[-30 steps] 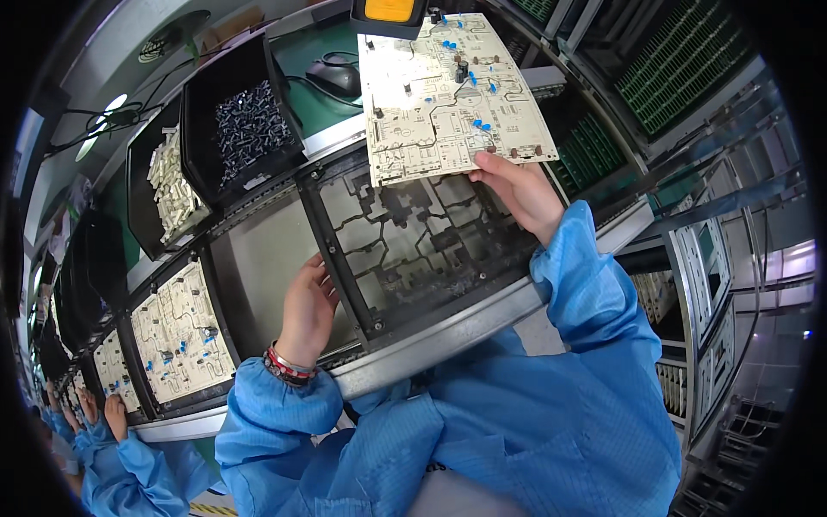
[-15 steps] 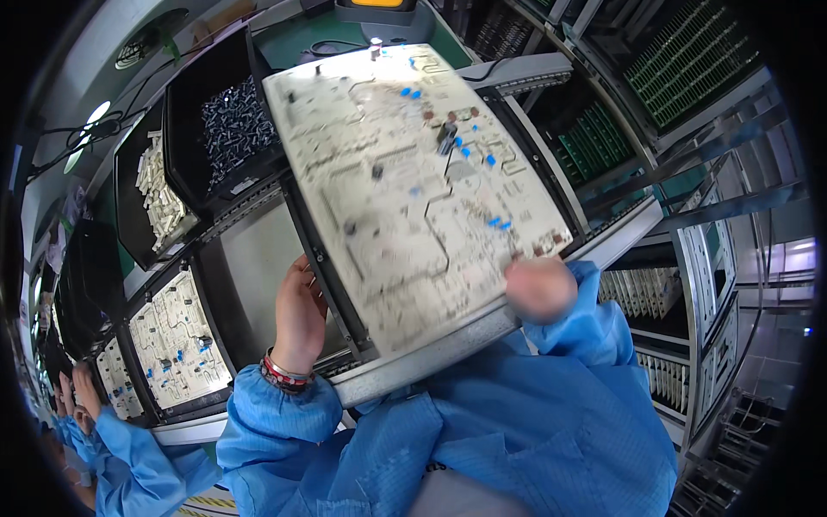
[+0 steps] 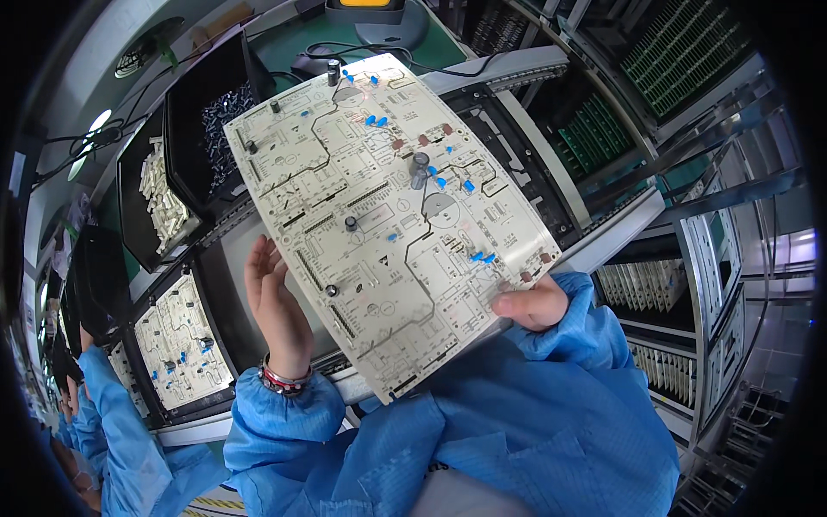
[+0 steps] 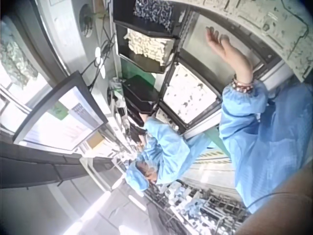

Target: Assembling components onto a circuit board in a factory setting.

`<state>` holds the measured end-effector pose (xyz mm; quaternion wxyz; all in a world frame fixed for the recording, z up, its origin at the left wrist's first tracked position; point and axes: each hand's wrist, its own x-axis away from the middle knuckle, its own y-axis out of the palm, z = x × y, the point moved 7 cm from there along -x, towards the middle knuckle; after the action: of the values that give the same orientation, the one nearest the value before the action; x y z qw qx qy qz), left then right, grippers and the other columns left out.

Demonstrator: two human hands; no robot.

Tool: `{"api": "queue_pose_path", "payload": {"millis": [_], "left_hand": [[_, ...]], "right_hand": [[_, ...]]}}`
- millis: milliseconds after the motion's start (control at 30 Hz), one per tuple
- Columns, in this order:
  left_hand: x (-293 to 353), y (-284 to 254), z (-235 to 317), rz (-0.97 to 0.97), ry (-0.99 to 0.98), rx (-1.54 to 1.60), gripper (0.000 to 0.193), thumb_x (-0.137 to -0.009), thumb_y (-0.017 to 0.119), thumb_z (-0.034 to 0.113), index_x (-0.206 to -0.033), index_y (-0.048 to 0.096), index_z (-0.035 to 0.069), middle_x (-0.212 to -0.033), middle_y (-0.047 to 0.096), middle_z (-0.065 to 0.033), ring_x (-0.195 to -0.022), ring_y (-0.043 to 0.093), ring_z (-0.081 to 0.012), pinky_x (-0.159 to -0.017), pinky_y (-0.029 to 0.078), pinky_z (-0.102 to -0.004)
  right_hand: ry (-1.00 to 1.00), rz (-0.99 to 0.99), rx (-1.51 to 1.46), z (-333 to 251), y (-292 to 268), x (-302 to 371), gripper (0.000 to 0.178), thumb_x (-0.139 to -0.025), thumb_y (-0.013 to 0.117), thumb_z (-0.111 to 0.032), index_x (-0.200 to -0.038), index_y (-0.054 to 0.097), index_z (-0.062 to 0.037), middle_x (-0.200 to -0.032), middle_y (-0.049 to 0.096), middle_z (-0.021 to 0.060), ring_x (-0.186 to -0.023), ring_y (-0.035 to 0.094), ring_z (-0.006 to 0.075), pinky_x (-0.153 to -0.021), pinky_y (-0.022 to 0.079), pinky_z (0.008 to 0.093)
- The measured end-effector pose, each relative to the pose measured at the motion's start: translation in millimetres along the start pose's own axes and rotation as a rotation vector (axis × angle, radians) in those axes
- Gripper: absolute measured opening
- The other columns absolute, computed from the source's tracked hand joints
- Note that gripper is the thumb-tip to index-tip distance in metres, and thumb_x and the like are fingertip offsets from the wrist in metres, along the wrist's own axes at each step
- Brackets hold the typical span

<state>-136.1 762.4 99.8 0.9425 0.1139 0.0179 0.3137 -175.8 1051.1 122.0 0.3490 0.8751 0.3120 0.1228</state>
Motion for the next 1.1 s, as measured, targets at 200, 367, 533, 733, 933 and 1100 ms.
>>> {"api": "queue_pose_path", "payload": {"millis": [200,367,533,733,933,1100], "left_hand": [[13,27,23,-0.315,0.067,0.190,0.051,-0.088,0.044,0.010,-0.137,0.031,0.003,-0.131,0.043,-0.0156,-0.121,0.041,-0.0221,-0.103,0.029,-0.0332],[38,49,24,-0.562,-0.299,0.425,0.083,-0.079,0.060,-0.002,-0.143,0.008,0.003,-0.134,0.042,-0.0167,-0.124,0.043,-0.0251,-0.101,0.035,-0.0375],[27,35,27,-0.686,-0.191,0.572,0.084,-0.073,0.063,-0.003,-0.142,0.016,0.003,-0.136,0.043,-0.0138,-0.122,0.046,-0.0232,-0.101,0.036,-0.0358],[29,41,22,-0.752,-0.521,0.735,0.070,-0.073,0.059,0.015,-0.135,0.034,-0.005,-0.130,0.048,-0.0173,-0.117,0.050,-0.0262,-0.100,0.037,-0.0332],[27,43,3,-0.706,-0.622,0.683,0.057,-0.090,0.044,0.028,-0.136,0.032,-0.003,-0.132,0.046,-0.0185,-0.120,0.047,-0.0262,-0.101,0.036,-0.0348],[-13,0,30,-0.541,-0.386,0.743,0.062,-0.096,0.030,0.043,-0.142,0.022,0.003,-0.140,0.035,-0.0204,-0.127,0.039,-0.0314,-0.106,0.028,-0.0412]], "right_hand": [[0.023,-0.047,0.119,7,-3,0,0.086,-0.070,0.065,0.001,-0.143,0.018,-0.0020,-0.144,0.029,0.0163,-0.132,0.030,0.0302,-0.108,0.026,0.0423],[-0.080,-0.135,0.703,10,14,4,0.087,-0.072,0.072,-0.002,-0.142,0.020,-0.0005,-0.144,0.030,0.0140,-0.132,0.030,0.0250,-0.107,0.025,0.0377],[0.362,0.168,0.473,18,-4,-3,0.042,-0.092,0.049,-0.019,-0.128,0.038,-0.0036,-0.124,0.046,0.0105,-0.112,0.045,0.0217,-0.094,0.039,0.0346],[-0.119,0.324,0.047,-63,-63,-16,0.070,-0.094,0.026,-0.050,-0.140,0.023,0.0030,-0.141,0.032,0.0231,-0.127,0.037,0.0380,-0.107,0.028,0.0492],[-0.049,0.097,0.341,-67,-63,-26,0.051,-0.094,0.044,-0.018,-0.134,0.030,0.0101,-0.133,0.043,0.0222,-0.119,0.048,0.0288,-0.103,0.036,0.0365],[-0.207,0.316,0.350,-73,-76,-11,0.049,-0.091,0.045,-0.008,-0.134,0.031,0.0097,-0.133,0.044,0.0206,-0.122,0.046,0.0269,-0.104,0.035,0.0351]]}}
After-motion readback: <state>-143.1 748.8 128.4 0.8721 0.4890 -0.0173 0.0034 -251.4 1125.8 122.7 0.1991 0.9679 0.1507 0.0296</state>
